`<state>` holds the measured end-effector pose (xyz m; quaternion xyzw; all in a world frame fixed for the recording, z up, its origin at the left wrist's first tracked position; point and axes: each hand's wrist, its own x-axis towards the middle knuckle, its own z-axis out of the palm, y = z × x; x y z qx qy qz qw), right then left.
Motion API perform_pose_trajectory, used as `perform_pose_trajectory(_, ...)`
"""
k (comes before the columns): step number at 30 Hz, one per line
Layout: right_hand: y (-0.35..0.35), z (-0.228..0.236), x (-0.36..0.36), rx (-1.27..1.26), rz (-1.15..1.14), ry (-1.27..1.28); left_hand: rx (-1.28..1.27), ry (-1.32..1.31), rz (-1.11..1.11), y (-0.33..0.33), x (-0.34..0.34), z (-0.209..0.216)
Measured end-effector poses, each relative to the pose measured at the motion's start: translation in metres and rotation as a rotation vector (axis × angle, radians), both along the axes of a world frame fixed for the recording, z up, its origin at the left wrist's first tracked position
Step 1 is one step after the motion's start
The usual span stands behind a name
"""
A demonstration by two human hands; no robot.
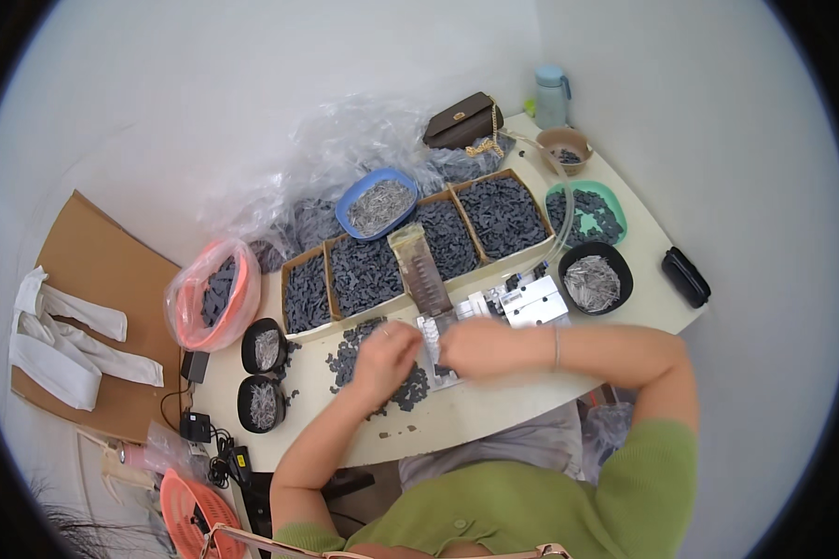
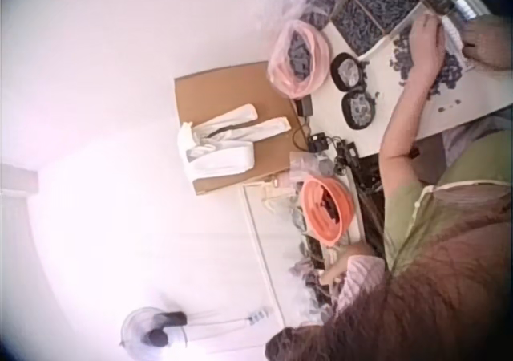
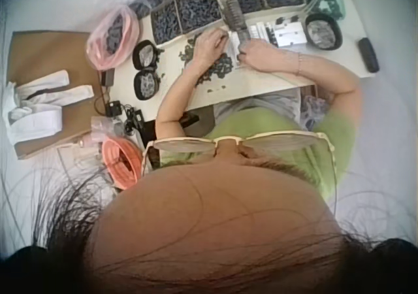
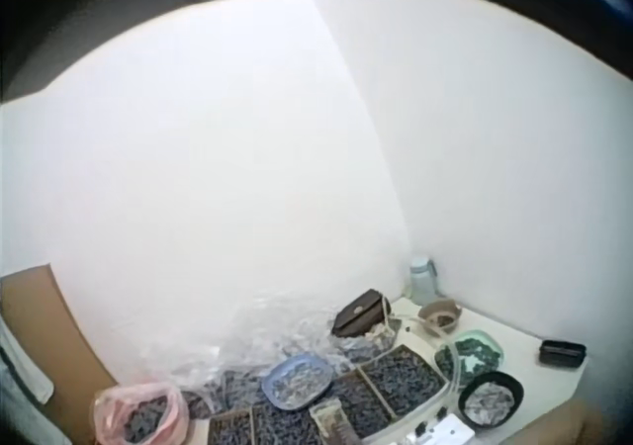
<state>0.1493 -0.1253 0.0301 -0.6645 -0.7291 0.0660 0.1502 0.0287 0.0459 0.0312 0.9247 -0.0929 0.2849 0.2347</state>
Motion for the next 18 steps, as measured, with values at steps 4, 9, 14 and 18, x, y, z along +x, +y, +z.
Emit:
perform_pose_trajectory(4,0.040,0.022,0.094,0.342,-0.456,-0.109,0.189,0.067,-0.040,-0.022,-0.021,-0.020)
perform_pose_trajectory(9,0.080,0.003,0.124,0.292,-0.534,-0.466,0.444,0.156,-0.032,-0.040,-0.030,-0.022)
perform_pose_trajectory(14,0.091,0.000,0.123,0.248,-0.515,-0.625,0.499,0.109,-0.002,-0.049,-0.040,-0.022)
perform_pose_trajectory(18,0.082,0.012,0.113,0.465,-0.589,-0.400,0.394,0.056,-0.017,-0.044,-0.044,-0.025)
